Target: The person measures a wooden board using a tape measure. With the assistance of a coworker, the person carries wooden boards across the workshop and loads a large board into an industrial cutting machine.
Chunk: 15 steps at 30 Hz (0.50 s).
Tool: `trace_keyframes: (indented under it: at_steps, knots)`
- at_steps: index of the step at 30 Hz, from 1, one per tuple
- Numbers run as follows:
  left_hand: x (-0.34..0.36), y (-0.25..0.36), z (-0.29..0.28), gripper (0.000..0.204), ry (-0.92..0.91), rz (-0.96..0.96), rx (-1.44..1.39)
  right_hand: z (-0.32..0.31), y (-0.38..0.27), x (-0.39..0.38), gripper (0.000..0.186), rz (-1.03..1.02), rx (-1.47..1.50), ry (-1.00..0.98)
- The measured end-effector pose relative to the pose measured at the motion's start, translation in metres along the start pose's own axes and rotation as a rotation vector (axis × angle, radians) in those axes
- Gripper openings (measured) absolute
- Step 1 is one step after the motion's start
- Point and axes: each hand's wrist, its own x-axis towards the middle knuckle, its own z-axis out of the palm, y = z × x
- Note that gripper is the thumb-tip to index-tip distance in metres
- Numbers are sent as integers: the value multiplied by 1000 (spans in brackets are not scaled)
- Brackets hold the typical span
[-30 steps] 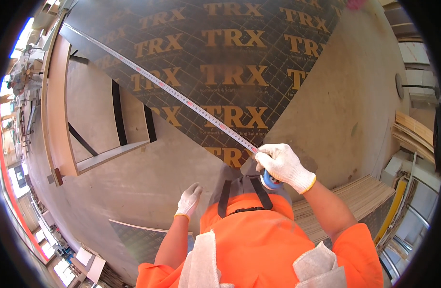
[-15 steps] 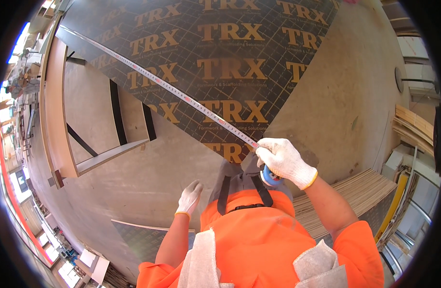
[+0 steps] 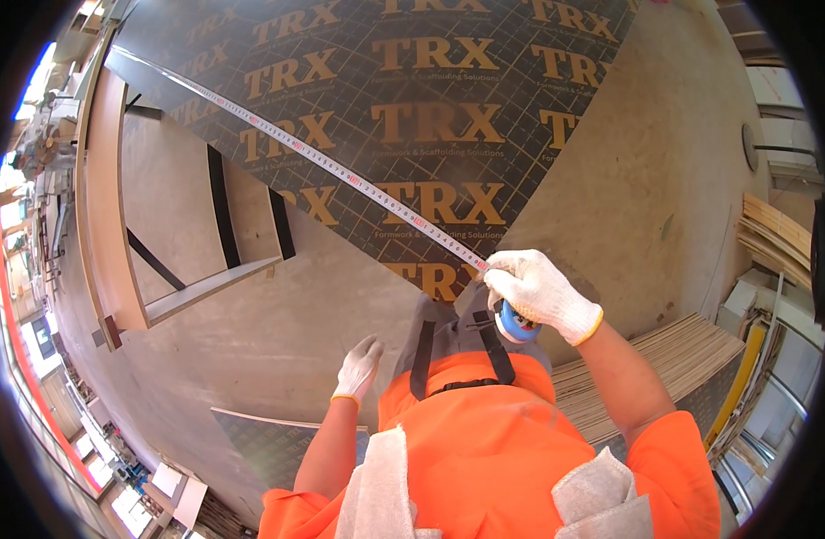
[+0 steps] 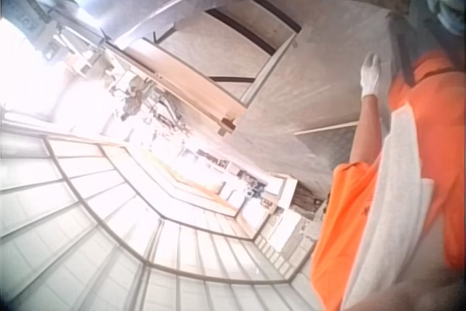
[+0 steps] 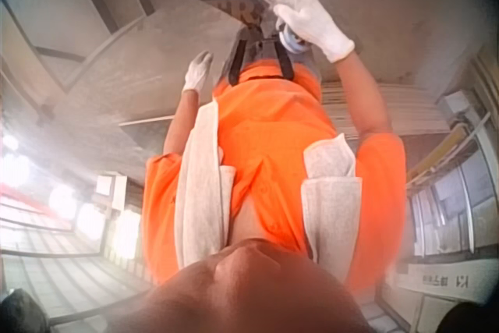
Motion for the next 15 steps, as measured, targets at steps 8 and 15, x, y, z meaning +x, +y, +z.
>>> trace_keyframes:
  at_steps: [8,15]
  knots:
    - [-1,7,0,65,-18,-18,15,-4,-2,3,27,20,-7,-37]
    - [-1,11,-10,62,-73,-10,-29,-3,-3,9,28,-11,-23,-49]
